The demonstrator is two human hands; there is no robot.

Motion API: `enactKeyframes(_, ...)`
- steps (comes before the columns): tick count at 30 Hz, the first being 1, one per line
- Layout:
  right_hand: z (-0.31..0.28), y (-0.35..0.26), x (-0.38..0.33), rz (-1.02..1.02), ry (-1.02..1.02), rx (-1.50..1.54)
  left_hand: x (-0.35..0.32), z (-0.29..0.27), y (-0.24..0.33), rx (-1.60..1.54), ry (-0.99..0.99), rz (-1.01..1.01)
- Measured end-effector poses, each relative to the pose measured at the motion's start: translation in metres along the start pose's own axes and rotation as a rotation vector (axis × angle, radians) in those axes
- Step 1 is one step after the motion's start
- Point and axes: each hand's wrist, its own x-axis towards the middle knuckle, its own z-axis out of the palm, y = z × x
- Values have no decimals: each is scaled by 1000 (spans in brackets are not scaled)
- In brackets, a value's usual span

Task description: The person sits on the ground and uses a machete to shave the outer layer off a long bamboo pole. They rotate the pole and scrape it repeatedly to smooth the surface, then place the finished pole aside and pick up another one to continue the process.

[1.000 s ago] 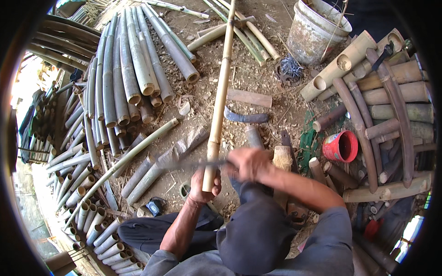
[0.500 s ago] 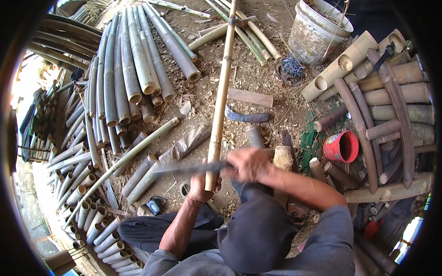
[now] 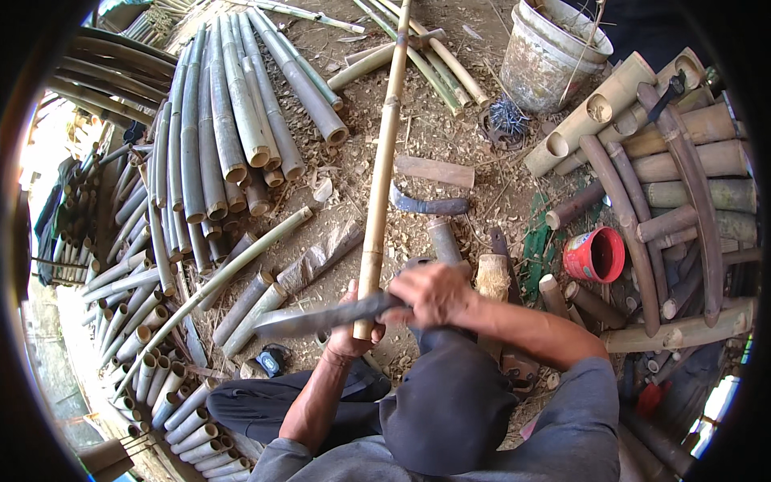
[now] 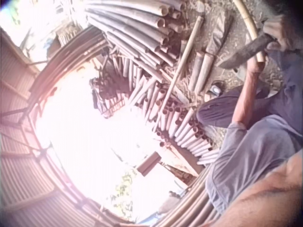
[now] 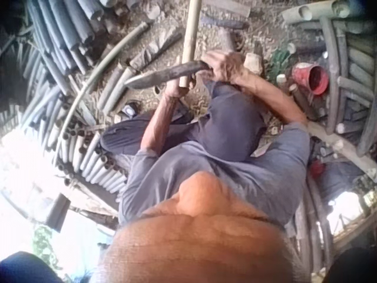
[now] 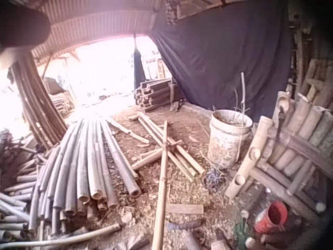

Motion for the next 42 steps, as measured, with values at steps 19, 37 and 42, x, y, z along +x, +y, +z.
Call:
enactKeyframes(19,-27,41,25,559,-82,29,8,7,10,218,126,70)
enactKeyframes(37,-9,24,5,437,139,188,-2,33,29,-75,-25,-99)
enactKeyframes(42,-6,16,15,78,94,101,-2,35,13,-81,148,8)
